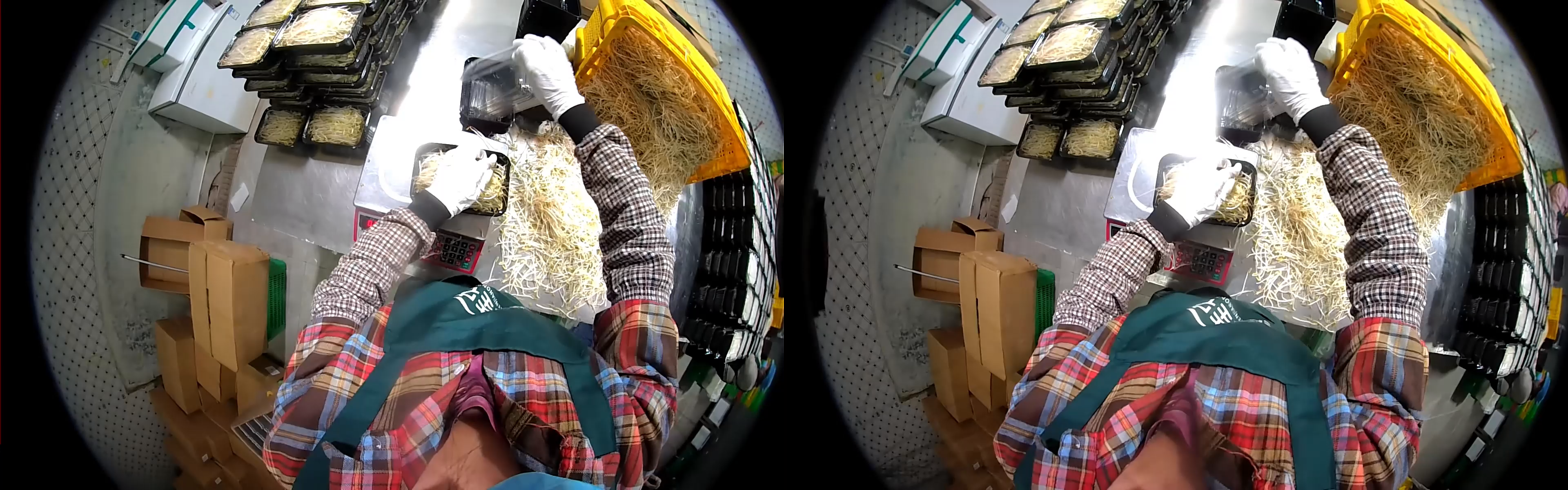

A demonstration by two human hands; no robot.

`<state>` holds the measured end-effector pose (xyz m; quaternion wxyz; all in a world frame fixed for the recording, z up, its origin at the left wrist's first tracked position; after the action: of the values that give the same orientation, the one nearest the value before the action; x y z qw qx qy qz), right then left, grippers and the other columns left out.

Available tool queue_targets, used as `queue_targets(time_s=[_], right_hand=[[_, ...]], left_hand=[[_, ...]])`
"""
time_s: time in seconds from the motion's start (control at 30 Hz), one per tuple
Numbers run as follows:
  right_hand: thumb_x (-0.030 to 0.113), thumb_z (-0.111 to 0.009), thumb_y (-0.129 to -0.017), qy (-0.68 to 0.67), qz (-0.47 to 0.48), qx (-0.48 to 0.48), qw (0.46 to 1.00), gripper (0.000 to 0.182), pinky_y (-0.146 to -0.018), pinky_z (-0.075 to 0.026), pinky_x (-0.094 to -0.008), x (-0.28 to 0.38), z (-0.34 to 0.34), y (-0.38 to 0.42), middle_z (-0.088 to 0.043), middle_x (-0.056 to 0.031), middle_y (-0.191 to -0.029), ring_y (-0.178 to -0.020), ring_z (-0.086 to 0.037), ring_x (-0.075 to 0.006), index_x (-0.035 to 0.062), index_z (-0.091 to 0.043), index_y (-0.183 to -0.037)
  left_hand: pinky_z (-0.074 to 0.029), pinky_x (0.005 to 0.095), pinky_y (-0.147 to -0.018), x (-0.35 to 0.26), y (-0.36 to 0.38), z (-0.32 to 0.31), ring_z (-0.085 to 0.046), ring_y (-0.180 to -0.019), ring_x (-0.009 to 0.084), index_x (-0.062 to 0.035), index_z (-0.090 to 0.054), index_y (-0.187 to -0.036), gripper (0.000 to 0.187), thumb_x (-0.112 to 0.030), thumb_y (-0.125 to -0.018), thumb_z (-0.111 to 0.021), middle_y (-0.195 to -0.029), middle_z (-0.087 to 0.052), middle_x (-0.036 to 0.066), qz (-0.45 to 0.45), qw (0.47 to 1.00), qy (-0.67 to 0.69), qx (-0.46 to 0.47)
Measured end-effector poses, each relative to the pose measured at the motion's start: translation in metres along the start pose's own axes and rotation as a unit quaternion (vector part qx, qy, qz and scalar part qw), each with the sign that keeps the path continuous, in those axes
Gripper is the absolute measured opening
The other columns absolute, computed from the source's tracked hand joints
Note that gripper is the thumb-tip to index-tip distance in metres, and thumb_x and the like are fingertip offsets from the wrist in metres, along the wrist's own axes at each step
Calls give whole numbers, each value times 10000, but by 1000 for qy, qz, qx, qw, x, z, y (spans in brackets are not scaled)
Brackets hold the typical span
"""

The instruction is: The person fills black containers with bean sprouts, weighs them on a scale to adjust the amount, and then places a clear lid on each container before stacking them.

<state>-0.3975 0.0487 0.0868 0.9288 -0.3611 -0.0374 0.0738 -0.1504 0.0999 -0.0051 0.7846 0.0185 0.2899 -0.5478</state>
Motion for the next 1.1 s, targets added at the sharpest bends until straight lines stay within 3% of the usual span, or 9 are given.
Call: queue_targets(time_s=[0.17,0.3,0.4,0.53,0.63,0.7,0.77,0.9,1.1], right_hand=[[36,-618,-940,-70,12,-163,984,120,-793,-558,-337,37,109,-16,-681,-97,-950,-878,-662,-219,64,-640,-1054],[212,-572,-1019,-365,-212,-23,906,199,-772,-566,-271,82,130,34,-666,-47,-930,-837,-668,-130,41,-631,-1101],[231,-566,-1029,-455,-310,82,831,234,-816,-552,-269,131,102,101,-666,-29,-977,-902,-664,-119,36,-617,-1148],[27,-646,-947,-568,-406,0,717,308,-931,-517,-278,164,53,152,-657,-81,-1168,-1052,-648,-146,36,-623,-1254],[24,-653,-934,-501,-351,-30,790,263,-917,-518,-290,177,39,133,-666,-89,-1160,-1036,-659,-166,22,-657,-1197],[61,-682,-896,-279,-256,-67,923,208,-840,-529,-342,188,47,103,-664,-128,-1061,-938,-669,-281,36,-691,-1102],[92,-695,-887,-218,-284,-20,934,178,-786,-524,-364,177,28,98,-637,-120,-962,-871,-639,-305,57,-697,-1061],[192,-686,-905,-108,-331,13,937,146,-783,-508,-394,128,-2,132,-606,-108,-941,-875,-617,-289,164,-733,-1040],[222,-674,-920,-57,-361,17,931,167,-797,-508,-409,128,-12,168,-666,-135,-925,-892,-636,-317,92,-725,-1011]], left_hand=[[-490,386,-983,-9,14,46,-604,-1148,266,-24,-647,-1209,300,-185,-968,-569,-1131,-670,135,13,993,2,-121],[-523,350,-977,-8,51,115,-596,-1166,208,19,-466,-1392,537,-282,-985,-644,-1260,-619,148,155,814,477,-293],[-544,292,-908,-25,77,107,-639,-1064,154,-61,-250,-1555,798,-116,-916,-724,-1244,-631,117,201,860,447,-142],[-517,220,-738,-4,97,88,-606,-792,73,-52,-502,-1436,479,-39,-967,-594,-1037,-678,30,291,856,414,-105],[-487,206,-764,59,103,72,-570,-850,44,-30,-612,-1286,315,-29,-978,-547,-1045,-675,4,322,881,279,-203],[-498,229,-783,87,84,70,-597,-883,74,-26,-651,-1230,279,-46,-969,-555,-1044,-685,25,292,885,260,-252],[-501,268,-834,70,57,76,-629,-938,132,-21,-688,-1153,242,-62,-949,-565,-1061,-695,58,345,849,341,-210],[-485,393,-942,86,37,28,-627,-1037,310,-27,-664,-1151,256,-182,-971,-571,-1103,-673,164,294,937,97,-162],[-480,415,-945,70,38,22,-622,-1037,343,3,-653,-1148,301,-231,-981,-564,-1083,-671,187,351,914,127,-158]])
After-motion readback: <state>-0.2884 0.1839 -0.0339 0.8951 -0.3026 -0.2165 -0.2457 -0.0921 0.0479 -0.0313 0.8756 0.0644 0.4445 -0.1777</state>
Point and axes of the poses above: each hand's wrist, its own y-axis away from the middle knuckle, its own z-axis out of the back of the hand, x = y × z, the point moved 4 cm from there along -y, towards the middle knuckle
